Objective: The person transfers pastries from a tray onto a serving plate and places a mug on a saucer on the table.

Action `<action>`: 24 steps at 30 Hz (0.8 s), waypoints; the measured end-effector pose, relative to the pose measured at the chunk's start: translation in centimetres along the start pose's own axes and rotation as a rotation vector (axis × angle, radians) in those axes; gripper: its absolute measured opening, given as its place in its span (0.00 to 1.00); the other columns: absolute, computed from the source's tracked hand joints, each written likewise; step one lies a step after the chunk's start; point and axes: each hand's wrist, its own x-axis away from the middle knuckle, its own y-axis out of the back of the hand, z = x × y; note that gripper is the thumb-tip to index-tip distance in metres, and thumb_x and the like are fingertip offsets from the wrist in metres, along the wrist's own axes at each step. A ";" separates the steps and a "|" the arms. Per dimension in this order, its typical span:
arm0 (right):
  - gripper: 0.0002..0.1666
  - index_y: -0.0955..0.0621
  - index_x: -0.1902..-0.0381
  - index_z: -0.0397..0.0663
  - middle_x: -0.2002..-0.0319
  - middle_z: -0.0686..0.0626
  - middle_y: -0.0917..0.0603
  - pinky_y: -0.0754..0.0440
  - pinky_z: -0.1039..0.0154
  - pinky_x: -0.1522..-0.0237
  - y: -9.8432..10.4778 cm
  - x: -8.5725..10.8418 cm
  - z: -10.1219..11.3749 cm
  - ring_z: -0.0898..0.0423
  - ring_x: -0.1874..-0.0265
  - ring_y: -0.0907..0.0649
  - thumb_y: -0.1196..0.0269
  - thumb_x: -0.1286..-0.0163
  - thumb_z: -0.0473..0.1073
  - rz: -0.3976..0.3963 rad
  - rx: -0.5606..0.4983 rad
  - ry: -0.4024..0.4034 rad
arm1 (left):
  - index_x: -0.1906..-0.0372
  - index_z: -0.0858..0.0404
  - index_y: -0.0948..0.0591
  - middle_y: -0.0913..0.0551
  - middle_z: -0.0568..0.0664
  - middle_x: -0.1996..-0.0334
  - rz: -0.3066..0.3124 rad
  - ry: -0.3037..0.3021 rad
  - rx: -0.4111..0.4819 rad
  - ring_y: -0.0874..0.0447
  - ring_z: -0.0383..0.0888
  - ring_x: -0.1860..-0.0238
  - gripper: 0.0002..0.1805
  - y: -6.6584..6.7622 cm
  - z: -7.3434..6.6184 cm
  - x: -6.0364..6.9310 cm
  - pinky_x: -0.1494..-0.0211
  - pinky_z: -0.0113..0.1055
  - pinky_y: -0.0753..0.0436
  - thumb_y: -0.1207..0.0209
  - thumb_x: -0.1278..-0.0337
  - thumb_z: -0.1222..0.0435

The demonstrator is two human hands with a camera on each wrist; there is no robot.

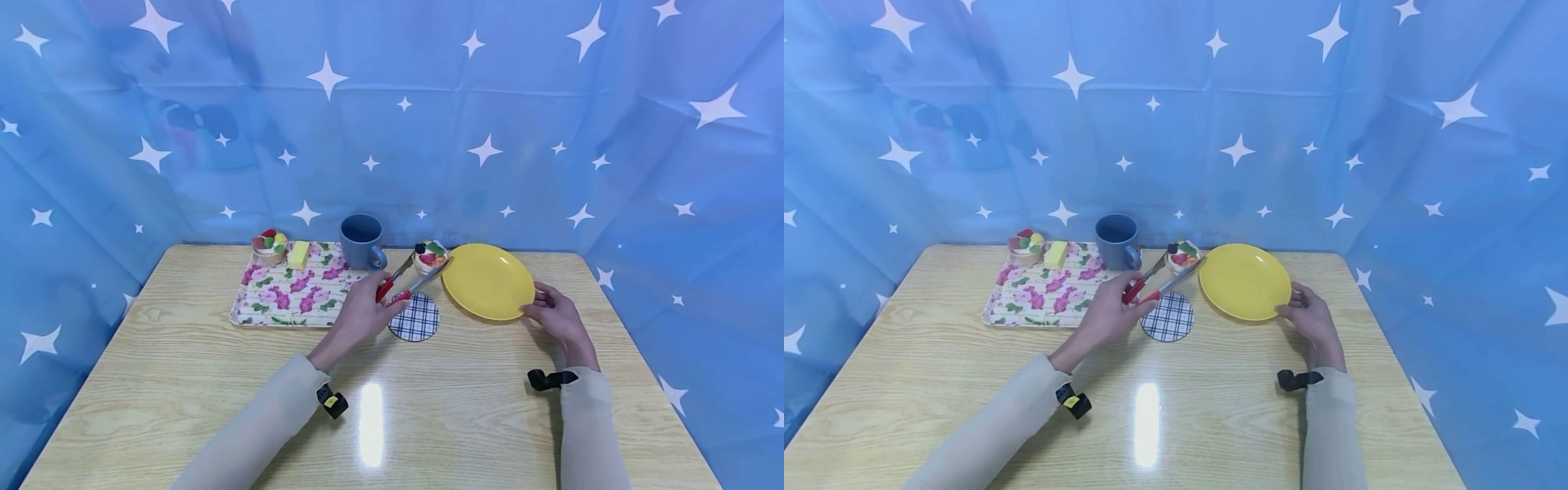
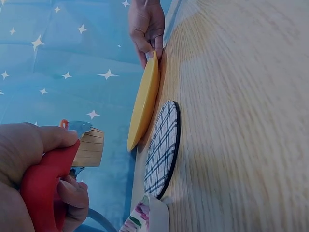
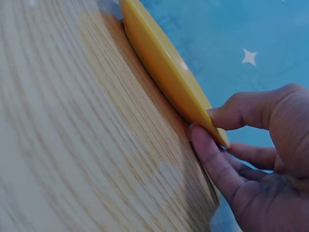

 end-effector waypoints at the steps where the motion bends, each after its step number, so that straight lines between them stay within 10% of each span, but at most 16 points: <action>1: 0.49 0.46 0.18 0.46 0.29 0.36 0.30 0.23 0.76 0.56 0.0 0.0 0.0 0.53 0.42 0.22 0.34 0.28 0.45 0.001 0.000 0.000 | 0.38 0.60 0.23 0.21 0.53 0.64 0.005 0.010 -0.005 0.27 0.44 0.73 0.30 -0.1 -0.1 -0.2 0.76 0.32 0.31 0.29 0.40 0.52; 24: 0.50 0.47 0.18 0.45 0.30 0.34 0.29 0.22 0.77 0.56 0.1 0.0 -0.1 0.53 0.42 0.22 0.34 0.28 0.47 0.012 0.019 0.026 | 0.36 0.60 0.24 0.20 0.51 0.60 0.042 -0.012 -0.045 0.26 0.44 0.70 0.30 -2.8 -1.2 -3.3 0.75 0.32 0.30 0.31 0.38 0.52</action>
